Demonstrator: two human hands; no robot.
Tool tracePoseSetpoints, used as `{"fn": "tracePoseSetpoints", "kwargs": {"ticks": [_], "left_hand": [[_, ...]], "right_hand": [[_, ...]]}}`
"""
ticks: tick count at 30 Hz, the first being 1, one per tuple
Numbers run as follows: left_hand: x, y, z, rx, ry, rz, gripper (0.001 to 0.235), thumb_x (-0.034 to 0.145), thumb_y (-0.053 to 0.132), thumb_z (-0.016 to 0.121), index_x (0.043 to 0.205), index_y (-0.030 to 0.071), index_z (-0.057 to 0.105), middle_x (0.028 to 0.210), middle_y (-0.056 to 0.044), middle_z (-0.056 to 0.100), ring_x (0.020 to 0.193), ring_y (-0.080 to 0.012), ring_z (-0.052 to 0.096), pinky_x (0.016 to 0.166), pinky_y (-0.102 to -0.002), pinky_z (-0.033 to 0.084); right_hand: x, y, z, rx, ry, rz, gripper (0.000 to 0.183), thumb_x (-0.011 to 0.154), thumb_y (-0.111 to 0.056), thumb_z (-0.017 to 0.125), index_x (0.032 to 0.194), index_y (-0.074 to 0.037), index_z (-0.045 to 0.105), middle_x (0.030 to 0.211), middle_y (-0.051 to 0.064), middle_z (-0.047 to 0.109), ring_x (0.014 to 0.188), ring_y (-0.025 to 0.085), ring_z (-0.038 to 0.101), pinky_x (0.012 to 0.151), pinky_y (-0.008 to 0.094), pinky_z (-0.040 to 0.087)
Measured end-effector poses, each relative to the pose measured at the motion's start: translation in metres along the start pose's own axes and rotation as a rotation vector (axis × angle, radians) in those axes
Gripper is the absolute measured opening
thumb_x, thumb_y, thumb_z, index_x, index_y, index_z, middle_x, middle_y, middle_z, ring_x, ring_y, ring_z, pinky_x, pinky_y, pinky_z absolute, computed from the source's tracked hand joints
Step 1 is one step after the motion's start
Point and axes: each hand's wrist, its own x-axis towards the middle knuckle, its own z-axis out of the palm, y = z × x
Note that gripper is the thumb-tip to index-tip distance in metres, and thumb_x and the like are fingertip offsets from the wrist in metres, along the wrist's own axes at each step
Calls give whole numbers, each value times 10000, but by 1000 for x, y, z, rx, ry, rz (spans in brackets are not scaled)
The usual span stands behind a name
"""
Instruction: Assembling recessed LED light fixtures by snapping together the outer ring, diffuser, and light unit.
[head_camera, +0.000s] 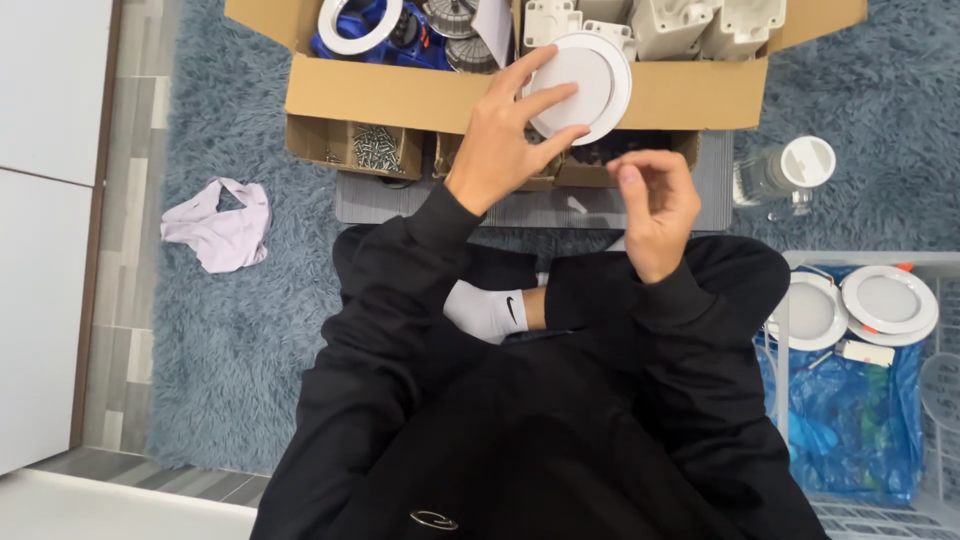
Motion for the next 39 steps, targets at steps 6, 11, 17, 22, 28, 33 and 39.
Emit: {"fn": "tracePoseSetpoints", "kwargs": {"ticks": [6, 11, 17, 22, 28, 33, 39], "left_hand": [[6, -20, 17, 95, -66, 8, 379, 874, 298, 1001, 1154, 70, 885, 1502, -143, 605, 1387, -328, 589, 1184, -446, 526], [8, -30, 26, 112, -81, -1, 380, 853, 290, 1016, 1134, 66, 893, 1498, -134, 612, 1384, -321, 569, 1178, -429, 522], [10, -33, 28, 124, -78, 31, 423, 831, 325, 1038, 1140, 80, 884, 1488, -90, 634, 1342, -290, 595, 1128, -411, 557], [7, -33, 26, 91, -83, 15, 442, 804, 318, 1048, 1134, 73, 884, 1495, -75, 633, 1364, -284, 596, 1150, -413, 551], [6, -34, 21, 91, -103, 25, 370, 845, 293, 1025, 1075, 41, 882, 1518, -60, 605, 1373, -276, 590, 1148, -394, 548], [6, -36, 24, 165, -101, 69, 384, 871, 337, 1023, 1064, 49, 859, 1526, -84, 584, 1375, -290, 583, 1162, -407, 542], [2, -38, 25, 219, -97, 123, 368, 936, 361, 970, 1071, 56, 814, 1557, -103, 536, 1384, -312, 567, 1162, -439, 529]], "right_hand": [[25, -14, 3, -454, -42, -272, 94, 1045, 48, 696, 1139, 48, 686, 1159, 156, 721, 1023, 287, 630, 975, 382, 502], [33, 7, 1, -652, -84, -360, 105, 1027, -42, 769, 1107, 11, 725, 1222, 132, 721, 1106, 310, 590, 1042, 411, 402], [34, 10, 5, -743, -92, -393, 104, 1016, -85, 825, 1046, -12, 758, 1253, 109, 699, 1150, 301, 584, 1035, 414, 391], [35, 9, 5, -756, -105, -404, 111, 972, -40, 846, 1037, -7, 762, 1268, 113, 681, 1152, 310, 587, 1038, 415, 406], [35, 10, 4, -765, -111, -397, 117, 973, -56, 851, 1038, -12, 764, 1279, 125, 678, 1156, 319, 581, 1039, 419, 402], [34, 6, 6, -796, -116, -413, 149, 967, -59, 862, 1057, -4, 757, 1291, 131, 671, 1166, 322, 589, 1037, 422, 414], [35, 4, 7, -832, -140, -411, 174, 959, -84, 865, 1070, -7, 756, 1298, 131, 668, 1163, 318, 597, 1047, 430, 408]]}}
